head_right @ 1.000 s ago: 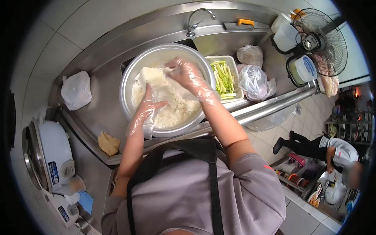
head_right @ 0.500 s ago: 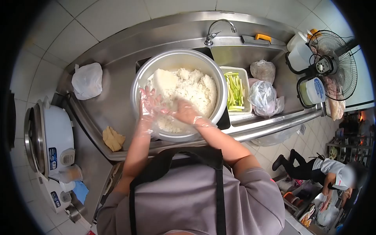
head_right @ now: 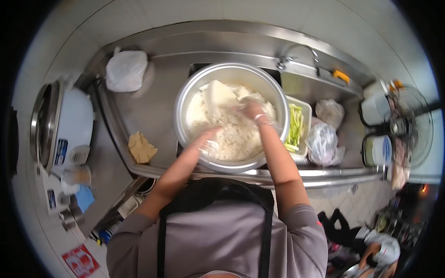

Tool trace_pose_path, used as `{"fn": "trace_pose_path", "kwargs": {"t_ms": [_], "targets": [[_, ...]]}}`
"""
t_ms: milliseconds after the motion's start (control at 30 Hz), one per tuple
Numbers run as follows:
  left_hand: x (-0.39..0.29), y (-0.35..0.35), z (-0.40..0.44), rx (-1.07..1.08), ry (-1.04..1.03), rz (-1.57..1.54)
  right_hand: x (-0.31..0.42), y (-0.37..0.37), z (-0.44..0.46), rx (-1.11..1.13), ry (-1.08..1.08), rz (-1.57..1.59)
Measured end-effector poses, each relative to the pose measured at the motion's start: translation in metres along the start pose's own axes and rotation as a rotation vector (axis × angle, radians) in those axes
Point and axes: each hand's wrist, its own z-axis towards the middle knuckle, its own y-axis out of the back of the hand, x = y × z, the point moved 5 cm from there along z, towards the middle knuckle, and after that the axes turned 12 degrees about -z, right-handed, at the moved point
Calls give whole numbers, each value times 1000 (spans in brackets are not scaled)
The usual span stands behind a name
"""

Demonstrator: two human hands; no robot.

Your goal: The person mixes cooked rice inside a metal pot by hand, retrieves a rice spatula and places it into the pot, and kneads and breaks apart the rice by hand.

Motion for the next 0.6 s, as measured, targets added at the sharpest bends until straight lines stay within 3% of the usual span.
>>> {"fn": "trace_pose_path", "kwargs": {"t_ms": [33,100,167,233,300,400,467,600], "targets": [[-1,-2,-13,1,44,-88,-19,1,14,-16,-168,32],[-9,-21,-44,8,128,-261,-45,-55,41,127,-201,414],[-11,-46,-58,31,200,-437,-19,-69,37,140,-43,218],[13,-39,-2,7,-963,-81,7,-53,17,221,-9,248],[14,-45,12,37,-626,-364,-13,-79,14,418,-73,609],[-20,-60,-11,105,18,-885,16,-61,-20,260,37,584],[-21,-60,-16,101,33,-875,29,-66,-27,279,97,785],[-23,-48,-7,18,-242,-593,33,-70,-19,178,144,1088]]}}
